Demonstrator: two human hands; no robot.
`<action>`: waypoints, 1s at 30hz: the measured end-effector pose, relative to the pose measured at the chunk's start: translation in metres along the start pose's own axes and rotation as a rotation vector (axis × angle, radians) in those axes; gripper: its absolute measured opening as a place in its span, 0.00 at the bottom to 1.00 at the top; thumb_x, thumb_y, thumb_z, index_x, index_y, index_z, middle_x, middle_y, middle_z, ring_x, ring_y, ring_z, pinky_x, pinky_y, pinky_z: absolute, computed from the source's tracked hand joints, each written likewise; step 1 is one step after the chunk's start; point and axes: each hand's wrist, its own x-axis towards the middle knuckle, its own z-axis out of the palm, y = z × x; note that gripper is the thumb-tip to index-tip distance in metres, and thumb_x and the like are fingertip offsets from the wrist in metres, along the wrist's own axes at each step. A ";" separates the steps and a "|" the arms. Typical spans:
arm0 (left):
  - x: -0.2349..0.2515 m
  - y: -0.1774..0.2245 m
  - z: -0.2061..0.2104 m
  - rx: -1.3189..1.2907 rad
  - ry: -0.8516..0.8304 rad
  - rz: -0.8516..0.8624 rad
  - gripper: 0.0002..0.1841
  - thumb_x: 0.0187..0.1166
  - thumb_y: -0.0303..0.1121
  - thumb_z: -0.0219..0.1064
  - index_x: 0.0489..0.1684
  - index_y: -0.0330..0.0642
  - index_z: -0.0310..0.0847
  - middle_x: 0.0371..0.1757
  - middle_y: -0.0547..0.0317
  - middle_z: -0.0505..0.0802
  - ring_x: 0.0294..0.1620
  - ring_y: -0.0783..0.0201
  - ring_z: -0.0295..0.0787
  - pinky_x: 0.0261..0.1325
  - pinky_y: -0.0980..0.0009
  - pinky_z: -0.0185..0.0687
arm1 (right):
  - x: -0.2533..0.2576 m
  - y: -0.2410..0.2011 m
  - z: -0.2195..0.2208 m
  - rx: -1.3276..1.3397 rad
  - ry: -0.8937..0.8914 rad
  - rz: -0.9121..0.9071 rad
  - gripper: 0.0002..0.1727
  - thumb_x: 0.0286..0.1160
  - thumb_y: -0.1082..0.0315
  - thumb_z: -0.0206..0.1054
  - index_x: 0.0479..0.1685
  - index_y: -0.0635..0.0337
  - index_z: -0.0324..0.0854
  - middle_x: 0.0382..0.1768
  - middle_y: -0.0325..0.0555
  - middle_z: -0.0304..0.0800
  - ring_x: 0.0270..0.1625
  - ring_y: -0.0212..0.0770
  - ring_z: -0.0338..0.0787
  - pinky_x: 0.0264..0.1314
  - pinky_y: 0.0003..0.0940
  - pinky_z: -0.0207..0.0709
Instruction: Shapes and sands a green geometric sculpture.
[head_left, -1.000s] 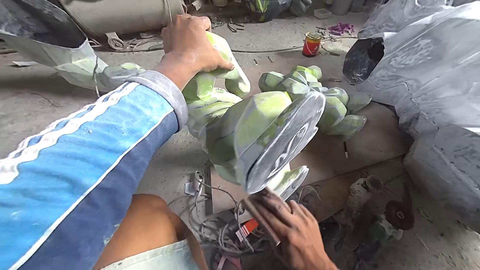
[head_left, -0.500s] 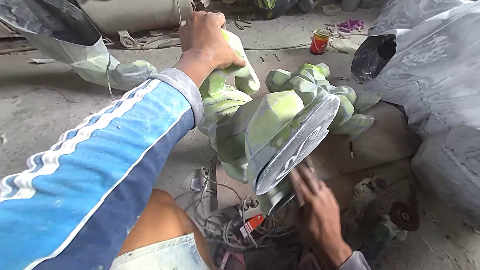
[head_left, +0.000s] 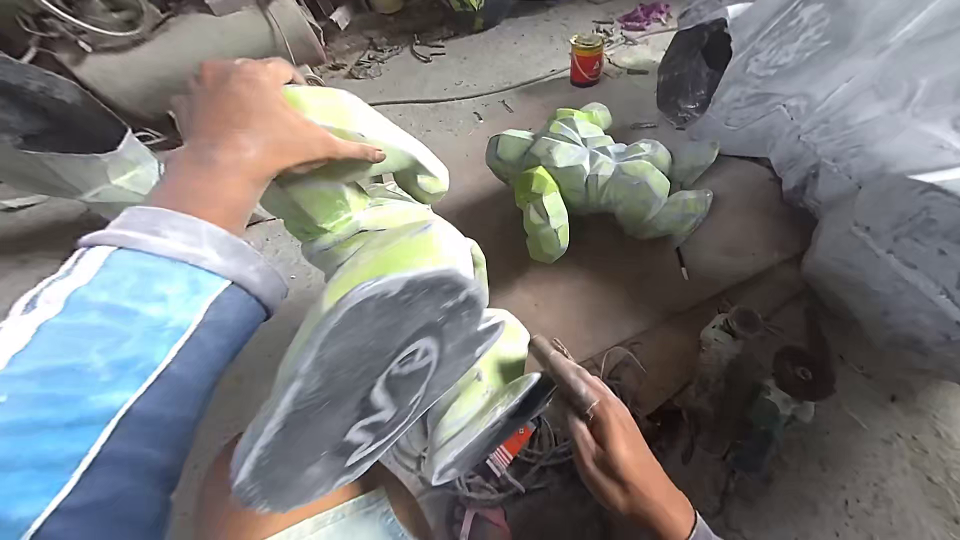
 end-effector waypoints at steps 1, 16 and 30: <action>-0.001 0.000 0.000 0.036 -0.017 -0.061 0.59 0.36 0.78 0.79 0.67 0.38 0.79 0.67 0.18 0.81 0.72 0.16 0.73 0.61 0.13 0.63 | 0.000 -0.006 0.005 -0.080 -0.044 -0.030 0.30 0.87 0.61 0.50 0.89 0.32 0.67 0.84 0.23 0.73 0.76 0.35 0.81 0.72 0.46 0.80; 0.015 0.006 0.013 0.051 0.015 -0.301 0.58 0.31 0.75 0.81 0.69 0.45 0.82 0.72 0.30 0.83 0.76 0.28 0.75 0.70 0.23 0.66 | 0.021 -0.025 0.029 -0.550 0.088 0.015 0.30 0.80 0.54 0.50 0.82 0.25 0.75 0.88 0.16 0.65 0.93 0.44 0.58 0.84 0.58 0.66; 0.024 0.010 0.011 0.033 -0.006 -0.301 0.55 0.30 0.74 0.81 0.63 0.46 0.85 0.67 0.37 0.87 0.73 0.36 0.80 0.69 0.27 0.68 | 0.000 -0.034 0.019 -0.686 0.042 -0.029 0.30 0.81 0.53 0.46 0.82 0.35 0.78 0.84 0.27 0.74 0.88 0.53 0.69 0.78 0.69 0.68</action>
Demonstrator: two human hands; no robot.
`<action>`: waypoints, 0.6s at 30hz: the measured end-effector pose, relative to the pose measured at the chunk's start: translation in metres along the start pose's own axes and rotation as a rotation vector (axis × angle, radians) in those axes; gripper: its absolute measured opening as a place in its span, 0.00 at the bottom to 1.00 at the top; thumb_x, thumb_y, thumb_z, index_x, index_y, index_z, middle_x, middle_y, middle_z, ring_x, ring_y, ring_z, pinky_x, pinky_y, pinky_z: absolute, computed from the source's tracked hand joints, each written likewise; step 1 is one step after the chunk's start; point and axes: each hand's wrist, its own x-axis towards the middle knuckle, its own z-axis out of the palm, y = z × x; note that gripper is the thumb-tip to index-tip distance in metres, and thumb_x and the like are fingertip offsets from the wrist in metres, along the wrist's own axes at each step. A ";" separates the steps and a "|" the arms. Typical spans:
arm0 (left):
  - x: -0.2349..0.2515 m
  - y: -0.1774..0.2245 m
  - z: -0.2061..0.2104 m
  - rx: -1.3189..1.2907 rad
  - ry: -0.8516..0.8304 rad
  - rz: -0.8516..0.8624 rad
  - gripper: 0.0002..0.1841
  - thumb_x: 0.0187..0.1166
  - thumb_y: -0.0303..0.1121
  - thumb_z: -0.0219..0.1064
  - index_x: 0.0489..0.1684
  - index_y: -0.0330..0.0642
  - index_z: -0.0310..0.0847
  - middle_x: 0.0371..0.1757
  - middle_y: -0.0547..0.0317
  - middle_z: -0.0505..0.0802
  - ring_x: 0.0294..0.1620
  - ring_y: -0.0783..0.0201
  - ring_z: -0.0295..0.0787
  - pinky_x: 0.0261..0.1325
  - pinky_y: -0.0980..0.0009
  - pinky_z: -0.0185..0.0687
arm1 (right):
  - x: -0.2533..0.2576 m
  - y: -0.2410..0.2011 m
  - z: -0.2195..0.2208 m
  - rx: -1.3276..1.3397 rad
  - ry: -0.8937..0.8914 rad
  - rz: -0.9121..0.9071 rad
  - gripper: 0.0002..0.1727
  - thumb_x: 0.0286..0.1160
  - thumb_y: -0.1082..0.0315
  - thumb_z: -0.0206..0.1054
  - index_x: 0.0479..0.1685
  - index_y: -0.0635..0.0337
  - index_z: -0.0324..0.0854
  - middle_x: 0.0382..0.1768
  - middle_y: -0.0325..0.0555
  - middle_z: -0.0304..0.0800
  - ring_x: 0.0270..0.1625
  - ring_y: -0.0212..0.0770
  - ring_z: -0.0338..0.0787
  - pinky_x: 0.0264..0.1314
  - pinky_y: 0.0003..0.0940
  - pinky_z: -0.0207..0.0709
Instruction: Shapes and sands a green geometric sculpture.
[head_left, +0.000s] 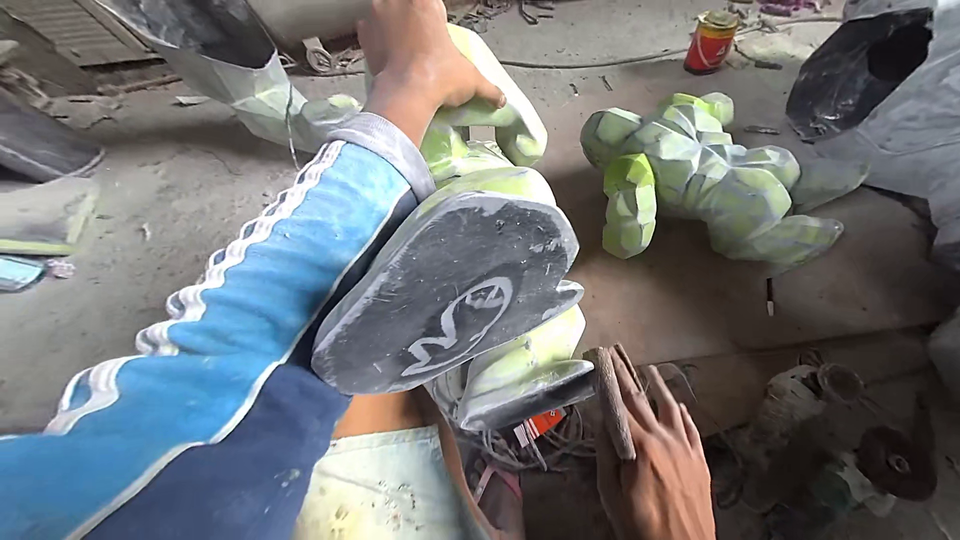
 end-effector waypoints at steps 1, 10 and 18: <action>0.001 -0.001 0.003 -0.001 -0.006 0.003 0.55 0.30 0.75 0.81 0.62 0.45 0.85 0.65 0.37 0.88 0.72 0.36 0.80 0.69 0.27 0.68 | 0.005 0.003 0.004 0.016 0.009 0.015 0.30 0.82 0.54 0.46 0.82 0.35 0.78 0.83 0.27 0.76 0.86 0.51 0.73 0.78 0.69 0.69; -0.002 0.000 0.003 -0.006 -0.005 0.023 0.53 0.29 0.74 0.81 0.59 0.46 0.87 0.62 0.38 0.90 0.69 0.37 0.82 0.68 0.28 0.69 | -0.004 -0.006 0.022 0.550 0.071 0.060 0.29 0.77 0.69 0.51 0.79 0.53 0.79 0.77 0.43 0.83 0.75 0.34 0.85 0.71 0.36 0.85; 0.008 -0.007 0.014 -0.022 -0.028 0.039 0.54 0.26 0.79 0.78 0.53 0.44 0.88 0.59 0.34 0.90 0.68 0.32 0.82 0.66 0.23 0.66 | -0.003 -0.006 0.032 0.817 0.066 0.236 0.20 0.82 0.66 0.51 0.64 0.62 0.83 0.42 0.38 0.93 0.43 0.26 0.91 0.49 0.28 0.86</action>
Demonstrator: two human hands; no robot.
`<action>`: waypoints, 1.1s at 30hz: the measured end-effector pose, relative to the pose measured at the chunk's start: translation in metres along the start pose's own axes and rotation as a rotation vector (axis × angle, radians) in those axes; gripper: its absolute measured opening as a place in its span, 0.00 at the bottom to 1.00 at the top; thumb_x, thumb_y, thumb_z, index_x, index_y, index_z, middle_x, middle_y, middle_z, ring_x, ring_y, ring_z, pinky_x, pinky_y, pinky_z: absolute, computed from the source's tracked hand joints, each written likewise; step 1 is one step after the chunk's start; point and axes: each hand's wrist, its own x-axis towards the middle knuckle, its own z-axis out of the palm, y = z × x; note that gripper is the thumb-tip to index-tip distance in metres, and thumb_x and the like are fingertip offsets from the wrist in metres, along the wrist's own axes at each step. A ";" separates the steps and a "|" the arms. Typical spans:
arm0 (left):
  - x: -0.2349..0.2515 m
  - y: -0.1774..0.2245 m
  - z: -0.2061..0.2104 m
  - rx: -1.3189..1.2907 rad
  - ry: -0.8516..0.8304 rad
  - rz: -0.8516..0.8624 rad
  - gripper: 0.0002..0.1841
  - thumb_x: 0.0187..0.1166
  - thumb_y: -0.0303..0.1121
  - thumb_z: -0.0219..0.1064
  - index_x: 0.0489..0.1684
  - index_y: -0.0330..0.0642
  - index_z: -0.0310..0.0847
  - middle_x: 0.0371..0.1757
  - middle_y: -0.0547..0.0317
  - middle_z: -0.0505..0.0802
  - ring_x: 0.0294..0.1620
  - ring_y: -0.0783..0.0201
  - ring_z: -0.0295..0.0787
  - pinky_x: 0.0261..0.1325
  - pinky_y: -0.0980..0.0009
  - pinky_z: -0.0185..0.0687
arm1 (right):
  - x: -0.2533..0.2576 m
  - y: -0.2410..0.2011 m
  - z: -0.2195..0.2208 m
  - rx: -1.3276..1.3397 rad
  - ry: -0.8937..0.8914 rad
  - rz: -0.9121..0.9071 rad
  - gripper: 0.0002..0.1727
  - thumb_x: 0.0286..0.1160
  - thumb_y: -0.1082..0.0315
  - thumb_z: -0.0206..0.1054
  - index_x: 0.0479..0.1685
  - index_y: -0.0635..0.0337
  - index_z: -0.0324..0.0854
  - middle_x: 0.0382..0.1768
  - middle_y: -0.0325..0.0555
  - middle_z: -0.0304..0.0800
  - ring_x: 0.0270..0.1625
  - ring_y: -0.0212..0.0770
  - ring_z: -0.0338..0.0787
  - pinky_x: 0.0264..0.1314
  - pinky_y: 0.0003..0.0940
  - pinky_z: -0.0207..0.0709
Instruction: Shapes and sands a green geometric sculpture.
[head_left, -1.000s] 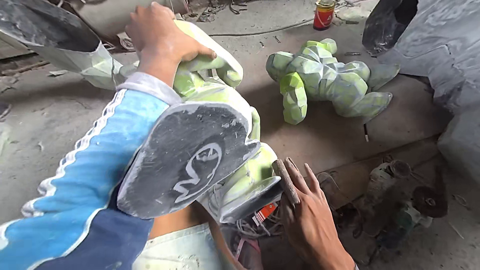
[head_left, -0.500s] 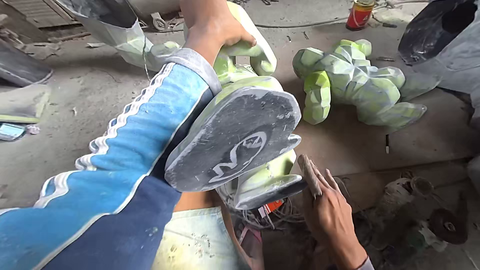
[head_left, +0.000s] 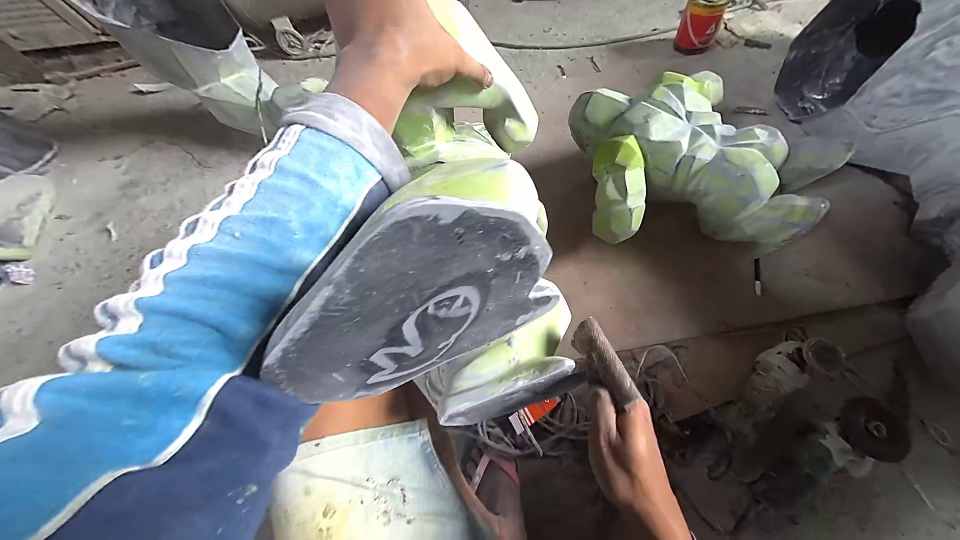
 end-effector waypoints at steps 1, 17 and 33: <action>-0.003 -0.001 0.000 0.009 -0.001 0.007 0.54 0.27 0.80 0.77 0.53 0.43 0.88 0.59 0.33 0.90 0.67 0.31 0.82 0.65 0.22 0.66 | -0.001 0.002 0.004 0.054 0.005 0.035 0.18 0.83 0.65 0.50 0.60 0.60 0.83 0.35 0.36 0.89 0.37 0.26 0.88 0.43 0.27 0.84; 0.056 -0.093 0.040 0.031 0.065 0.074 0.71 0.16 0.95 0.64 0.62 0.43 0.82 0.59 0.33 0.89 0.64 0.35 0.86 0.62 0.23 0.74 | -0.029 0.003 0.036 -0.040 -0.029 0.001 0.32 0.76 0.75 0.55 0.85 0.66 0.68 0.69 0.48 0.88 0.69 0.37 0.89 0.73 0.38 0.83; 0.025 -0.049 0.024 -0.197 -0.262 0.167 0.48 0.57 0.74 0.73 0.60 0.35 0.81 0.54 0.40 0.89 0.55 0.50 0.87 0.61 0.41 0.78 | -0.049 0.002 0.043 0.305 0.037 0.225 0.29 0.77 0.77 0.54 0.80 0.77 0.68 0.67 0.55 0.89 0.68 0.35 0.89 0.75 0.33 0.81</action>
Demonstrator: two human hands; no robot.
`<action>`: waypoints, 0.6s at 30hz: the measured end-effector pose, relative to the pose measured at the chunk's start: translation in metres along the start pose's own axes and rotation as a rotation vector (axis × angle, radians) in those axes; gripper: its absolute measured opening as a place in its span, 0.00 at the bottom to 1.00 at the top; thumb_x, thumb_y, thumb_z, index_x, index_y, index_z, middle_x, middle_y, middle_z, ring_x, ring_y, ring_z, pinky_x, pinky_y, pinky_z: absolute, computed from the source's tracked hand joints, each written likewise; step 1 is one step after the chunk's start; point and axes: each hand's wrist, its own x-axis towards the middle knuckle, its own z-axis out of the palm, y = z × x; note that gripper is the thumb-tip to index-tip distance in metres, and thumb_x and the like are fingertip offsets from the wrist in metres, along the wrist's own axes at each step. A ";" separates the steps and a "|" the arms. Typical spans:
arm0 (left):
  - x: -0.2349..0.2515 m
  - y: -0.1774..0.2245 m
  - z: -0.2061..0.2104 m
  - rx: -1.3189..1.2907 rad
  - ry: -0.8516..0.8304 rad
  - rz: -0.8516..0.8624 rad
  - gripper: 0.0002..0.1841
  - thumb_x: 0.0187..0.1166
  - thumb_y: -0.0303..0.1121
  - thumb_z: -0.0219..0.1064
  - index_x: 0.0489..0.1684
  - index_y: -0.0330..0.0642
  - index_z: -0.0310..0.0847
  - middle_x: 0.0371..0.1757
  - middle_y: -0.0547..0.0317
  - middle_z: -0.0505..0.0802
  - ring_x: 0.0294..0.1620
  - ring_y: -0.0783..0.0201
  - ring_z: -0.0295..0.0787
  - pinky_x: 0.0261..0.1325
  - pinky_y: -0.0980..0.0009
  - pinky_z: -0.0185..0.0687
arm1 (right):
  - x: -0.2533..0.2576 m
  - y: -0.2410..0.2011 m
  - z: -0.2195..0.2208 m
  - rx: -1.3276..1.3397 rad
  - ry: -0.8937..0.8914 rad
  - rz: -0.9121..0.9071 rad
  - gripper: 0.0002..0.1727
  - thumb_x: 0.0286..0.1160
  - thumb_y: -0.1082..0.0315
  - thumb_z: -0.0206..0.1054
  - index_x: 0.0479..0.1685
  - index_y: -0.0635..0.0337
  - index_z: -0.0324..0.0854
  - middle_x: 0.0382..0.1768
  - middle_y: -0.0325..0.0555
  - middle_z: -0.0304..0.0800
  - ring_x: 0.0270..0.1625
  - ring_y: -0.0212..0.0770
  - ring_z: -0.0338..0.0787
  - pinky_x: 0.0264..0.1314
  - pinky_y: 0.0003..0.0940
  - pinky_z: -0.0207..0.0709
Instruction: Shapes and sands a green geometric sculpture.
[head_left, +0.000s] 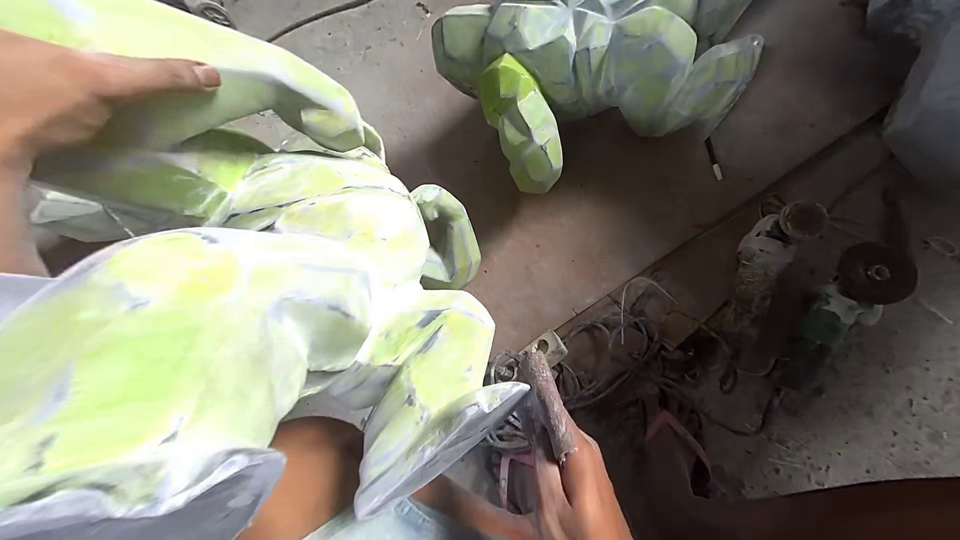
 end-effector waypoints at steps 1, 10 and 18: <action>-0.010 0.007 -0.001 -0.021 -0.065 -0.024 0.41 0.65 0.71 0.71 0.59 0.38 0.82 0.50 0.47 0.89 0.49 0.59 0.86 0.55 0.51 0.81 | 0.000 -0.002 0.000 -0.037 0.011 -0.040 0.30 0.76 0.78 0.54 0.80 0.78 0.68 0.68 0.57 0.88 0.70 0.37 0.88 0.76 0.34 0.80; -0.017 -0.002 0.005 -0.256 -0.145 -0.008 0.18 0.82 0.53 0.66 0.53 0.49 0.83 0.38 0.72 0.88 0.34 0.84 0.84 0.38 0.82 0.83 | 0.002 -0.006 -0.001 -0.103 -0.051 -0.024 0.33 0.74 0.76 0.55 0.84 0.76 0.65 0.72 0.58 0.85 0.71 0.40 0.88 0.75 0.38 0.81; 0.042 -0.071 0.009 0.177 0.327 0.103 0.60 0.41 0.86 0.72 0.73 0.48 0.77 0.59 0.44 0.92 0.58 0.52 0.92 0.57 0.40 0.89 | 0.003 0.001 -0.003 -0.278 0.008 -0.141 0.28 0.80 0.74 0.53 0.81 0.74 0.70 0.73 0.55 0.85 0.74 0.40 0.86 0.78 0.37 0.80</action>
